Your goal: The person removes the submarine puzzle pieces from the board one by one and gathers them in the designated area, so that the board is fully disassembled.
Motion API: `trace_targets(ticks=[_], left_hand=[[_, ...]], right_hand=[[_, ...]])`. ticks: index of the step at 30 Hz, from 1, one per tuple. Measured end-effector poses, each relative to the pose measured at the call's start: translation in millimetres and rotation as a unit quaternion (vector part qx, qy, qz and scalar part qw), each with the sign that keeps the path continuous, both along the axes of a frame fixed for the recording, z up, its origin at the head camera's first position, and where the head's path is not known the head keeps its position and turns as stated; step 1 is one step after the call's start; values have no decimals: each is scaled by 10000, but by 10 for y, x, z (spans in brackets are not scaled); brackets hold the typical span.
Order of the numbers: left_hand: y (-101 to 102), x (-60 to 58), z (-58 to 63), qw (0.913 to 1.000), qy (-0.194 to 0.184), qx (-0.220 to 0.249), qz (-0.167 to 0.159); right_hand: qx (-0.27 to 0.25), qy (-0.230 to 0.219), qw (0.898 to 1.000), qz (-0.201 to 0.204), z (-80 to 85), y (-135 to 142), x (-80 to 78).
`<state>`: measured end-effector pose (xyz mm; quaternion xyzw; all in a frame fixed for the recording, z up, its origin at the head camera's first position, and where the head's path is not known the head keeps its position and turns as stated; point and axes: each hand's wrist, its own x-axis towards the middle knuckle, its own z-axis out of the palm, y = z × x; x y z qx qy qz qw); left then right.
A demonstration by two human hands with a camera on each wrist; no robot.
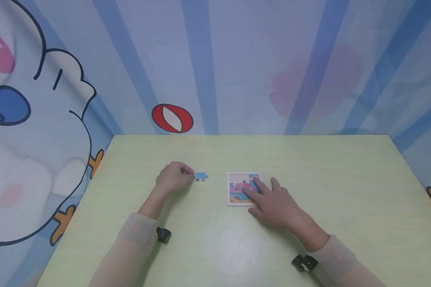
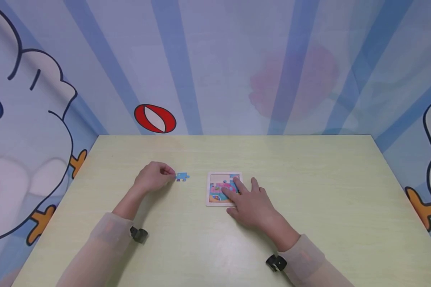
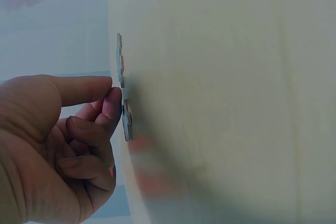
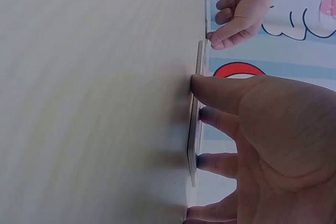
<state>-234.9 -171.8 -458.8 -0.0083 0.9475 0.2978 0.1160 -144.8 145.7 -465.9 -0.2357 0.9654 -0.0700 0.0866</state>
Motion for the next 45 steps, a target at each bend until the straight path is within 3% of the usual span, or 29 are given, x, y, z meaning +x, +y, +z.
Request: trace_targets(ticks=[11,23,33,45], left_hand=[[212,6,4,9992,101,250,-308],[678,17,-45,9942,355,503,-879],[1099,1,-84,9882,260,747,-1311],[1423,53,-151,9907,252,265,-1314]], right_hand=[[-75,-127,9999,-61,40,58,78],[12,-198,9998,-41,71,99,242],[116,-71,9999,59,55,89,297],[7,6,9999,153,68,81,319]])
